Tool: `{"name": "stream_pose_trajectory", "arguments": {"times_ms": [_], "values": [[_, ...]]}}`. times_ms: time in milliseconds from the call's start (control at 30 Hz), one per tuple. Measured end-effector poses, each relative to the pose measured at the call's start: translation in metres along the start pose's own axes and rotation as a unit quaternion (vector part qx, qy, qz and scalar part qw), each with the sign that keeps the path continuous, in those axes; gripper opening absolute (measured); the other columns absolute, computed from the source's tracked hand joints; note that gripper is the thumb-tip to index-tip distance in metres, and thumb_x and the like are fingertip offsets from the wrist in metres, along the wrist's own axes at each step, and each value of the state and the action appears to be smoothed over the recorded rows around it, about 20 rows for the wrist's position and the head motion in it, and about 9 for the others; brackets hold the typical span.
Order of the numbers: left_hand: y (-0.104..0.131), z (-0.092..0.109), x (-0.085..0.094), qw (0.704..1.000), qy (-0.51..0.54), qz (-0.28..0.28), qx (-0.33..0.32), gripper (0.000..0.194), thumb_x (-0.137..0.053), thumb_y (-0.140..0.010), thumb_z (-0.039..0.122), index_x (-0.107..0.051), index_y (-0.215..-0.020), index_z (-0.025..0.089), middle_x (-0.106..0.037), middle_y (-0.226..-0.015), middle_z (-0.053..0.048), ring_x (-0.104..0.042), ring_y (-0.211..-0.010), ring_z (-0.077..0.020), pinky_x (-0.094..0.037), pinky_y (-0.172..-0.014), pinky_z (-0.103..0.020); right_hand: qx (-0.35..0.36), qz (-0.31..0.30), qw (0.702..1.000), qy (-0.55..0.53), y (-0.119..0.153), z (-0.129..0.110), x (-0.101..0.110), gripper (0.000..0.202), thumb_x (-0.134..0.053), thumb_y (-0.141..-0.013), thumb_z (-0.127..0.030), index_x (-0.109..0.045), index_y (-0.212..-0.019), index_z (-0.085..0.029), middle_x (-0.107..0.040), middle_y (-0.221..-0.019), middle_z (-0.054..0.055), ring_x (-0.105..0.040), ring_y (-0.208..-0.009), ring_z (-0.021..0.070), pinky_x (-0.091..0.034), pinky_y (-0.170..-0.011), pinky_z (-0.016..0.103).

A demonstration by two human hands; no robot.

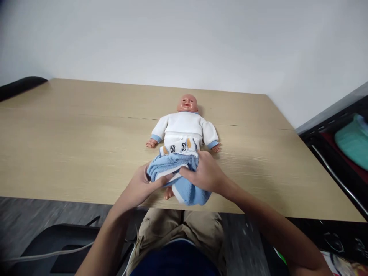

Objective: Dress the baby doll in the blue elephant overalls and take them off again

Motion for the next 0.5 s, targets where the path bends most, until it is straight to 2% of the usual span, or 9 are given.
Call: {"name": "stream_pose_trajectory", "arguments": {"times_ms": [67,133,200,300,400,500], "values": [[-0.005,-0.007,-0.002,0.997,-0.025,0.073,-0.023,0.037,-0.091,-0.096,0.048,-0.079,-0.119,0.021,-0.092,-0.110,-0.009,-0.085,-0.099,-0.0285,-0.070,-0.094,-0.040,-0.004,0.032,0.998,0.051,0.002,0.010,-0.011,0.005,-0.081,-0.093,-0.029,-0.084,-0.091,-0.026,-0.094,-0.097,0.007,-0.089,-0.092,0.0304,-0.072,-0.090,0.043],[-0.011,-0.015,-0.002,0.992,-0.056,0.112,-0.031,0.033,-0.085,-0.095,0.045,-0.077,-0.117,0.021,-0.091,-0.117,-0.008,-0.084,-0.106,-0.0283,-0.067,-0.097,-0.039,-0.020,0.053,0.994,0.093,0.002,0.020,-0.018,0.008,-0.083,-0.093,-0.031,-0.081,-0.088,-0.026,-0.092,-0.092,0.007,-0.087,-0.086,0.0297,-0.070,-0.085,0.042],[-0.019,-0.023,-0.002,0.987,-0.093,0.128,-0.028,0.030,-0.080,-0.097,0.045,-0.075,-0.114,0.021,-0.087,-0.110,-0.006,-0.081,-0.101,-0.0262,-0.062,-0.092,-0.036,-0.034,0.067,0.990,0.116,0.000,0.031,-0.024,0.009,-0.086,-0.093,-0.032,-0.081,-0.090,-0.026,-0.092,-0.092,0.007,-0.087,-0.086,0.0302,-0.070,-0.083,0.042],[-0.031,-0.033,0.000,0.978,-0.149,0.142,-0.023,0.028,-0.072,-0.101,0.047,-0.072,-0.112,0.022,-0.082,-0.105,-0.004,-0.076,-0.096,-0.0250,-0.055,-0.090,-0.037,-0.032,0.096,0.988,0.118,-0.004,0.043,-0.030,0.017,-0.089,-0.090,-0.031,-0.083,-0.106,-0.026,-0.094,-0.107,0.009,-0.090,-0.099,0.0333,-0.071,-0.090,0.045],[-0.046,-0.040,0.003,0.975,-0.170,0.142,-0.024,0.028,-0.068,-0.107,0.048,-0.072,-0.118,0.022,-0.084,-0.112,-0.007,-0.078,-0.102,-0.0279,-0.055,-0.096,-0.040,-0.025,0.111,0.986,0.121,-0.011,0.053,-0.035,0.026,-0.086,-0.090,-0.028,-0.083,-0.116,-0.025,-0.094,-0.115,0.011,-0.090,-0.107,0.0353,-0.072,-0.097,0.048],[-0.062,-0.041,0.009,0.975,-0.172,0.135,-0.029,0.029,-0.067,-0.111,0.046,-0.073,-0.127,0.023,-0.088,-0.123,-0.010,-0.082,-0.114,-0.0326,-0.057,-0.102,-0.044,-0.032,0.112,0.985,0.127,-0.023,0.061,-0.037,0.023,-0.084,-0.092,-0.030,-0.082,-0.114,-0.024,-0.093,-0.113,0.013,-0.089,-0.102,0.0351,-0.070,-0.094,0.048]]}}
Point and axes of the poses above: each hand's wrist, its own y-axis away from the middle knuckle, its own x-axis out of the back of the hand, z = x × y, the point moved 2 cm from there along -y, towards the middle knuckle
